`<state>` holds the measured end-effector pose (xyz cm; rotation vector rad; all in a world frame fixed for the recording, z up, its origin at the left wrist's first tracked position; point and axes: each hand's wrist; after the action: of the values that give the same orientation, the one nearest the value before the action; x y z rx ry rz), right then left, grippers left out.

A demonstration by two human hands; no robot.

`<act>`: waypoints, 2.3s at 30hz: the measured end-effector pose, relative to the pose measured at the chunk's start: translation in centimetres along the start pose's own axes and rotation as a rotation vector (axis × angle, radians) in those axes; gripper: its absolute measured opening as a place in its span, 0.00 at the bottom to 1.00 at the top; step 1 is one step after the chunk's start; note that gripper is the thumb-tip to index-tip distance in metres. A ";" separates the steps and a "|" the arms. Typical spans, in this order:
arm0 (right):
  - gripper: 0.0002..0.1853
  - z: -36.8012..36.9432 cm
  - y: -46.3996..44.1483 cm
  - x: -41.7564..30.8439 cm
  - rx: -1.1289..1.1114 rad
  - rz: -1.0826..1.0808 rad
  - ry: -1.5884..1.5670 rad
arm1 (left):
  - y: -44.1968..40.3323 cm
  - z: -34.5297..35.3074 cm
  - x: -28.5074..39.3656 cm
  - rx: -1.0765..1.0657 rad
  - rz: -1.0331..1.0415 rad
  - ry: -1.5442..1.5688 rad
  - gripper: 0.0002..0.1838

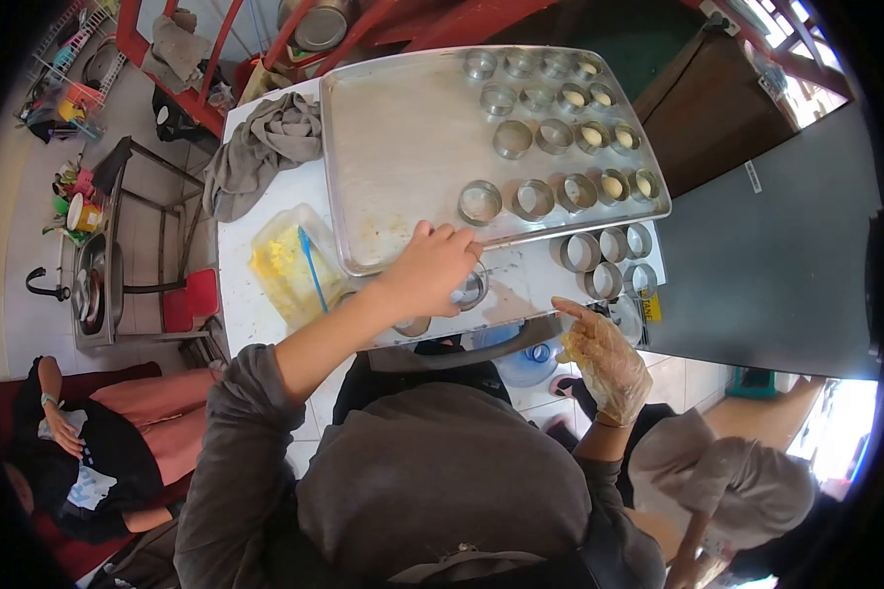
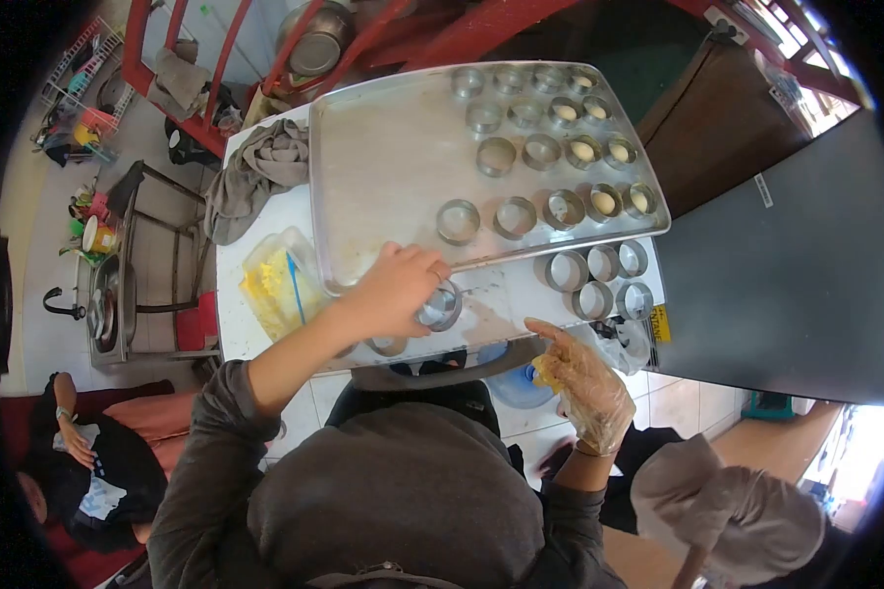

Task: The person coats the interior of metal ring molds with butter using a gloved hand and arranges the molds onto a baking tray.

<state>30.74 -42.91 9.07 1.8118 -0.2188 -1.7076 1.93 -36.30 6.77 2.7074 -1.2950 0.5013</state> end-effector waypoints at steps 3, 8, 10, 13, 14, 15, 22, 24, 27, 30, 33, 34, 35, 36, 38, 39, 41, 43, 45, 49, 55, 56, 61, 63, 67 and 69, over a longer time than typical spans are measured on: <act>0.28 0.6 0.7 -1.8 0.038 0.102 0.025 | 1.2 -3.4 0.0 0.162 -0.059 0.165 0.36; 0.25 1.0 -2.0 -2.0 -0.145 -0.006 0.041 | 10.7 -9.3 -1.2 0.775 -0.186 0.634 0.39; 0.24 3.4 -2.9 -3.0 -0.185 -0.082 -0.011 | 16.1 -9.9 -1.6 1.092 -0.165 0.961 0.39; 0.19 9.5 -3.4 -6.9 -0.160 -0.273 0.226 | 23.7 -7.6 -2.7 1.461 -0.251 1.076 0.43; 0.17 11.0 -4.5 -7.9 -0.186 -0.245 0.310 | 25.7 -6.7 -3.0 1.574 -0.270 1.130 0.46; 0.15 12.4 -5.7 -9.0 -0.214 -0.221 0.396 | 27.7 -5.5 -3.0 1.568 -0.329 1.090 0.45; 0.11 27.5 -16.8 -8.2 -0.340 -1.015 1.176 | 33.1 -0.7 -2.3 1.747 -0.352 1.402 0.40; 0.10 31.4 -19.5 -5.7 -0.223 -1.038 1.425 | 33.6 -0.8 -2.3 1.742 -0.350 1.406 0.39; 0.10 34.8 -21.5 -2.5 -0.065 -1.075 1.679 | 34.9 0.3 -3.1 1.687 -0.344 1.449 0.37; 0.11 36.2 -22.0 -1.8 -0.059 -0.966 1.728 | 35.0 0.0 -3.8 1.648 -0.278 1.503 0.33; 0.13 36.4 -21.5 -6.0 -0.297 -0.560 1.620 | 34.6 -0.4 -4.3 1.587 -0.234 1.551 0.33; 0.13 36.3 -20.9 -8.2 -0.390 -0.396 1.553 | 34.5 -0.3 -4.6 1.569 -0.219 1.553 0.33; 0.13 35.6 -20.3 -9.2 -0.442 -0.260 1.281 | 34.3 -0.4 -5.0 1.552 -0.201 1.552 0.33; 0.13 34.8 -19.8 -10.0 -0.486 -0.130 1.003 | 34.2 -0.5 -5.3 1.516 -0.196 1.593 0.33; 0.12 33.7 -18.0 -11.6 -0.521 -0.015 0.665 | 33.9 -0.9 -5.8 1.434 -0.189 1.674 0.34; 0.12 33.2 -16.5 -12.4 -0.519 -0.022 0.608 | 33.4 -1.1 -5.9 1.408 -0.197 1.569 0.34; 0.12 32.7 -13.6 -13.3 -0.463 -0.179 0.604 | 32.2 -1.7 -5.9 1.352 -0.213 1.365 0.36; 0.12 32.7 -11.3 -13.1 -0.350 -0.478 0.705 | 31.1 -3.5 -6.0 1.237 -0.071 1.132 0.37; 0.11 33.3 -10.5 -12.5 -0.221 -0.933 0.873 | 29.8 -6.0 -5.7 1.151 -0.032 0.962 0.37; 0.09 34.6 -9.1 -11.4 0.077 -1.155 1.206 | 29.2 -9.4 -5.0 0.965 -0.028 0.604 0.39; 0.10 32.9 -9.5 -11.1 -0.301 -1.341 0.861 | 29.5 -12.4 -5.3 0.910 0.032 0.361 0.37; 0.10 33.1 -9.2 -11.6 -0.168 -1.291 0.956 | 29.4 -12.6 -5.3 0.896 0.067 0.374 0.38; 0.10 33.3 -9.7 -8.7 0.005 -1.109 1.289 | 29.1 -12.8 -5.5 0.914 0.101 0.428 0.38; 0.12 33.5 -9.3 -9.6 -0.285 -1.193 0.996 | 29.3 -12.3 -5.9 0.911 0.089 0.509 0.38; 0.13 33.7 -9.2 -10.8 -0.116 -1.180 1.013 | 29.2 -12.1 -5.6 0.899 0.100 0.466 0.38; 0.12 33.6 -9.0 -10.6 -0.154 -1.102 1.029 | 29.2 -12.1 -5.7 0.914 0.091 0.468 0.39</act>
<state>-5.22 -41.30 14.46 2.5947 1.5022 -0.9897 -26.95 -47.80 14.76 2.8029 -1.2336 2.0092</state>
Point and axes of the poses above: each hand's wrist, its own y-axis away from the middle knuckle, its own z-axis out of the palm, x = y × z, and after that the axes turned 12 degrees about z, right-handed
